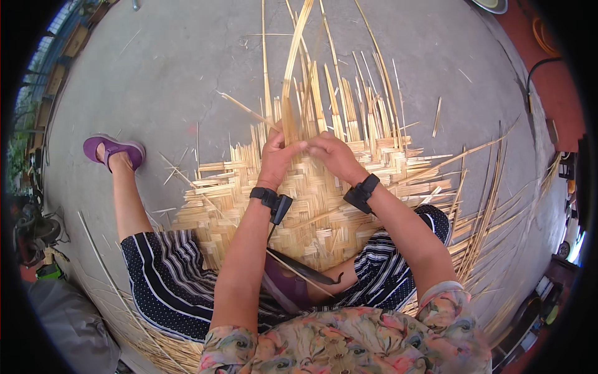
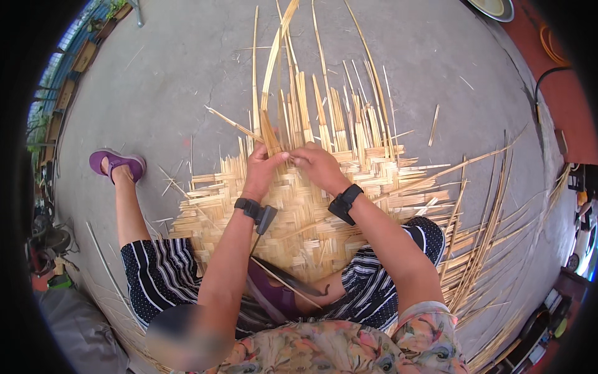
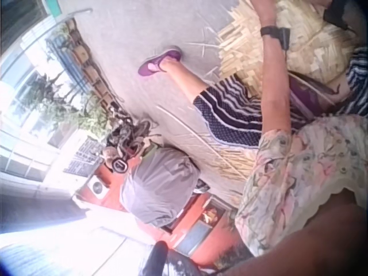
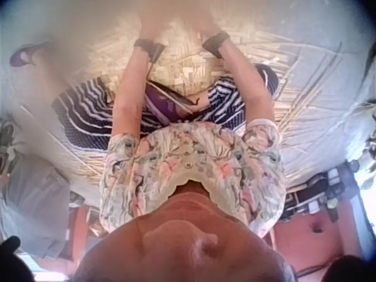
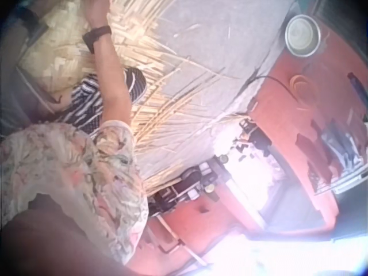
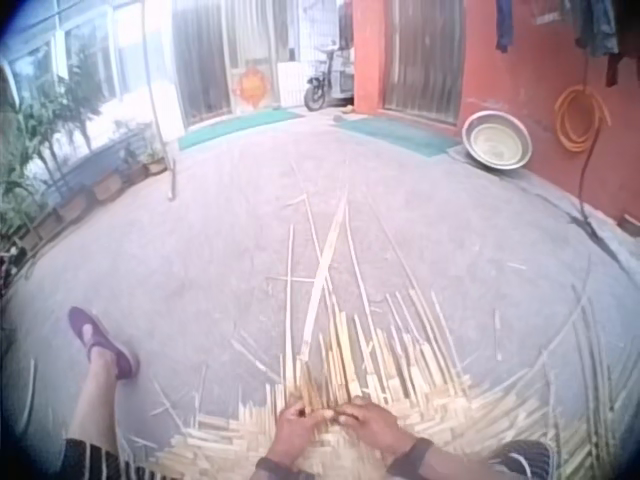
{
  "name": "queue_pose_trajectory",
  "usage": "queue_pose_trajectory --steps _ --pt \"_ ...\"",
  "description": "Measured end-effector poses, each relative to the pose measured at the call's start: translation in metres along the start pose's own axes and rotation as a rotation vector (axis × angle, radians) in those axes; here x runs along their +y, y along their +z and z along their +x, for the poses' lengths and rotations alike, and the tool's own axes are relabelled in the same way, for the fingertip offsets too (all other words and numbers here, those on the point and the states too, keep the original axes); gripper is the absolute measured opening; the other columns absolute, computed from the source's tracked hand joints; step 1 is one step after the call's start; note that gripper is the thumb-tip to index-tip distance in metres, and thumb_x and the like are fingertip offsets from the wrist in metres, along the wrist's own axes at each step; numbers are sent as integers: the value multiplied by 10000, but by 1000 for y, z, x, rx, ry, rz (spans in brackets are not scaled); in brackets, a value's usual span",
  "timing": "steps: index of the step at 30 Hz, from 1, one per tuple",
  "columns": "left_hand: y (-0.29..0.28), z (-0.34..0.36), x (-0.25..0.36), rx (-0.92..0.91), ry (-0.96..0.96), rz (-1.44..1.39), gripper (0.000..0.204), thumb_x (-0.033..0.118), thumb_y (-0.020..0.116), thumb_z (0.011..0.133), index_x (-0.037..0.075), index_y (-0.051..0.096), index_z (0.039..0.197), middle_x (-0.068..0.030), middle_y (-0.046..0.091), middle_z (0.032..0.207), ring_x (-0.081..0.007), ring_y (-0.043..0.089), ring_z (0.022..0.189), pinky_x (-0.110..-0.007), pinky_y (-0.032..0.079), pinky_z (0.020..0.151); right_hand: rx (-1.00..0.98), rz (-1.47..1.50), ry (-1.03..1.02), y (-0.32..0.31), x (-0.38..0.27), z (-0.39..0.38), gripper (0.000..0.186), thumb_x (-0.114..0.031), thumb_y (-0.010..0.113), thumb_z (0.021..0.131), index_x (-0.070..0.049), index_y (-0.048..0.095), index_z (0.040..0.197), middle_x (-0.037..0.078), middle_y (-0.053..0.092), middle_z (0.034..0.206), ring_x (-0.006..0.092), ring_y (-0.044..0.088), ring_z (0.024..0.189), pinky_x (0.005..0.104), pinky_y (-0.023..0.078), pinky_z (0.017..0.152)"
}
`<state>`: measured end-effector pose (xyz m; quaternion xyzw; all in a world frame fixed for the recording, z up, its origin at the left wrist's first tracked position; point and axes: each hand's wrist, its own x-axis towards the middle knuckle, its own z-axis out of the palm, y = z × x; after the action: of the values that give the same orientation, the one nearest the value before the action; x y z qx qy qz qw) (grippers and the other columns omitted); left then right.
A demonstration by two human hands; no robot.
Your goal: Weaving a bamboo mat while sitting on the floor, using a knife to trim strips.
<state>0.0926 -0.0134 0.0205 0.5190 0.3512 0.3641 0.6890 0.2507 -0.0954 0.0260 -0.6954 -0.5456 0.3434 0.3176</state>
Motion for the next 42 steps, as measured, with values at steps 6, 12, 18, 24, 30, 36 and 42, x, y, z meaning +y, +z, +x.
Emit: queue_pose_trajectory --steps 6,12,18,24,30,36,42 --pt "3 -39 -14 707 65 -67 163 -28 628 909 5 733 1030 -30 685 994 -106 622 902 -244 503 814 -94 81 -153 2 5 -10 514 21 642 861 -81 552 1356 90 536 1111 193 562 924 319 481 878" --pt "-63 -57 23 714 89 -371 191 -35 539 912 -37 676 1045 -121 680 1023 -219 647 1054 -383 523 1003 212 118 67 9 -23 -9 493 23 588 878 -30 490 1358 163 545 1173 278 613 952 349 511 909" --pt "-86 -13 71 197 -269 -118 271 122 631 944 -17 635 1177 -84 665 923 -187 669 886 -275 530 803 -171 21 -210 29 -66 28 293 -116 624 929 -31 582 1207 156 576 1022 307 587 950 398 472 911" --pt "-92 21 69 43 -424 530 225 136 697 901 -16 693 1068 -18 603 717 -88 577 658 -253 467 553 -256 135 -176 24 -61 26 156 -171 707 878 -67 680 990 92 567 932 271 588 883 368 472 797" --pt "-100 34 24 125 -310 777 211 50 687 865 -8 653 1065 -48 675 927 -128 628 741 -259 500 613 -107 186 -146 32 -65 19 145 -183 730 862 -80 695 958 63 555 850 216 578 787 320 471 722" --pt "-90 26 47 -65 -536 330 258 24 704 852 20 664 1107 -40 701 1018 -126 646 848 -293 524 747 102 375 149 51 -54 26 162 -214 707 840 -65 652 871 56 604 749 188 574 678 320 465 648" --pt "-97 6 36 -30 -422 85 321 30 713 858 31 662 1175 -38 708 1036 -119 637 913 -292 510 820 167 182 174 65 -63 30 213 -262 673 856 -57 613 855 60 622 744 176 591 665 325 479 642"
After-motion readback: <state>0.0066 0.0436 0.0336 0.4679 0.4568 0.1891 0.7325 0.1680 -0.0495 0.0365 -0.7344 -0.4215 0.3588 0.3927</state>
